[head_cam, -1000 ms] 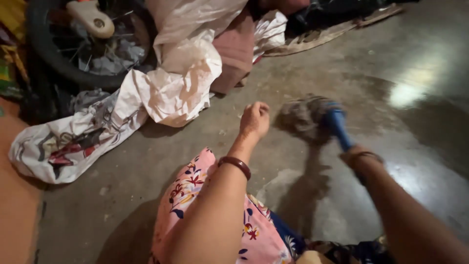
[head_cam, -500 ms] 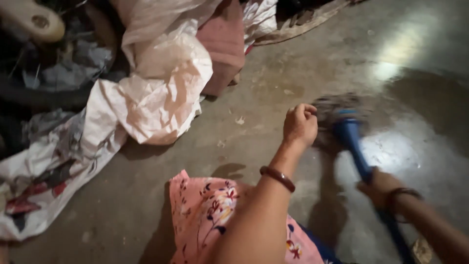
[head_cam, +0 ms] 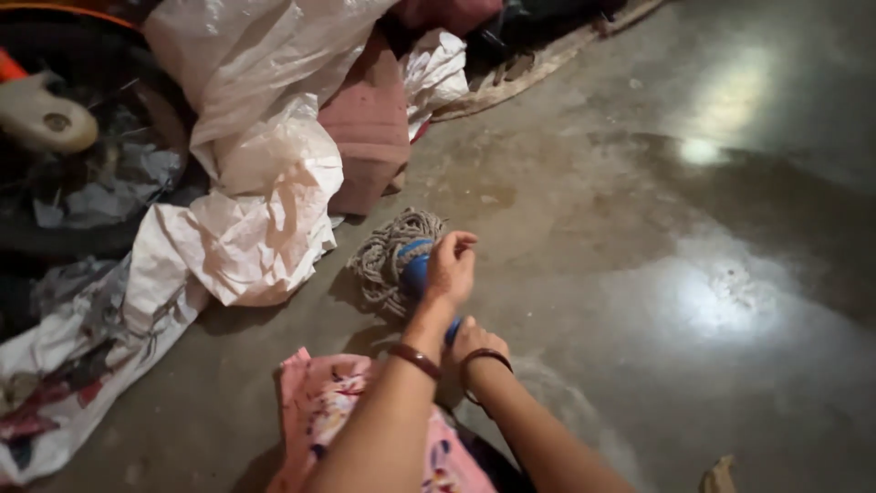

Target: The person mops a wet concrete floor, moving the mop head in circular and side-to-side motions around various stored items. They occasionally use their hand to reposition the mop head as they clean the surface.

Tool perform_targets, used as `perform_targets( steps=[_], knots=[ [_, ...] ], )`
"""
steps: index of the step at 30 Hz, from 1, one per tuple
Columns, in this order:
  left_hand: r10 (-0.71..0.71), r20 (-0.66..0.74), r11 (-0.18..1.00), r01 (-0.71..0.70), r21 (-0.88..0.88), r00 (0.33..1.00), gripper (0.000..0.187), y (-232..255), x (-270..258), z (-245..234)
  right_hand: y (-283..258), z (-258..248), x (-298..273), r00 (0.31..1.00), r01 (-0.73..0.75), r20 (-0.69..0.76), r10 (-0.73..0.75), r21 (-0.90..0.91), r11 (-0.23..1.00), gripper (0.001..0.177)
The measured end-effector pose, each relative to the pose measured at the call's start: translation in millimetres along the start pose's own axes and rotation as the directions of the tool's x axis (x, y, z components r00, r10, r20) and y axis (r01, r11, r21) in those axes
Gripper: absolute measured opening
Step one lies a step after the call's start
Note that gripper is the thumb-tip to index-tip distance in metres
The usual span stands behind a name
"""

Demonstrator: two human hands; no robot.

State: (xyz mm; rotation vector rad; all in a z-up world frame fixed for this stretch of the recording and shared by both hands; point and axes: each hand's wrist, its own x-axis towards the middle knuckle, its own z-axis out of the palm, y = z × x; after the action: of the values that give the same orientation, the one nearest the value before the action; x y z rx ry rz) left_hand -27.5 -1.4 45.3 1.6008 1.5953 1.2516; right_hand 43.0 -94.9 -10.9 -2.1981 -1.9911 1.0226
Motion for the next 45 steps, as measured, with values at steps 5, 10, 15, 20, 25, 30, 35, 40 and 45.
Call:
perform_targets(
  steps=[5,10,15,20,25,30,35,40,45],
  knots=[
    [0.094,-0.003,0.982,-0.092,0.166,0.996,0.024,17.2,-51.5,-35.3,51.7,-122.8,-29.7,0.959,-0.242,0.183,0.218,0.125,0.962,0.057],
    [0.089,-0.048,0.949,-0.070,0.306,0.995,0.040,13.3,-89.9,-69.1,295.4,-127.0,82.1,0.948,-0.296,-0.056,0.313,0.204,0.933,0.058],
    [0.048,-0.120,0.962,-0.013,0.272,0.992,0.052,-12.7,-107.3,-82.2,399.3,-199.6,43.0,0.838,-0.526,-0.070,0.541,0.157,0.836,0.066],
    [-0.149,-0.241,0.987,0.129,-0.097,0.959,0.048,8.4,-70.6,-57.6,383.5,-186.0,15.5,0.771,-0.613,-0.048,0.635,0.214,0.760,0.065],
    [-0.180,-0.199,0.957,0.125,-0.260,0.963,0.044,30.6,-70.5,-39.7,293.3,-106.3,-7.3,0.897,-0.441,-0.025,0.442,0.027,0.897,0.065],
    [-0.129,-0.187,0.952,0.069,-0.298,0.974,0.041,16.2,-84.7,-31.8,101.5,-41.8,-54.4,0.978,-0.194,0.067,0.199,-0.083,0.978,0.063],
    [-0.021,-0.179,0.967,-0.026,-0.255,0.984,0.034,5.3,-90.2,-37.9,7.8,-24.1,-82.7,0.993,-0.035,0.111,0.038,-0.034,0.999,0.076],
    [0.036,-0.206,0.971,-0.084,-0.226,0.978,0.033,-16.3,-92.8,-50.2,64.2,-42.0,-59.9,0.986,-0.167,0.009,0.167,-0.009,0.986,0.070],
    [-0.048,-0.267,0.975,-0.013,-0.220,0.963,0.032,0.6,-108.7,-75.6,189.3,-81.7,-55.0,0.956,-0.291,-0.038,0.292,0.045,0.956,0.073]
  ],
)
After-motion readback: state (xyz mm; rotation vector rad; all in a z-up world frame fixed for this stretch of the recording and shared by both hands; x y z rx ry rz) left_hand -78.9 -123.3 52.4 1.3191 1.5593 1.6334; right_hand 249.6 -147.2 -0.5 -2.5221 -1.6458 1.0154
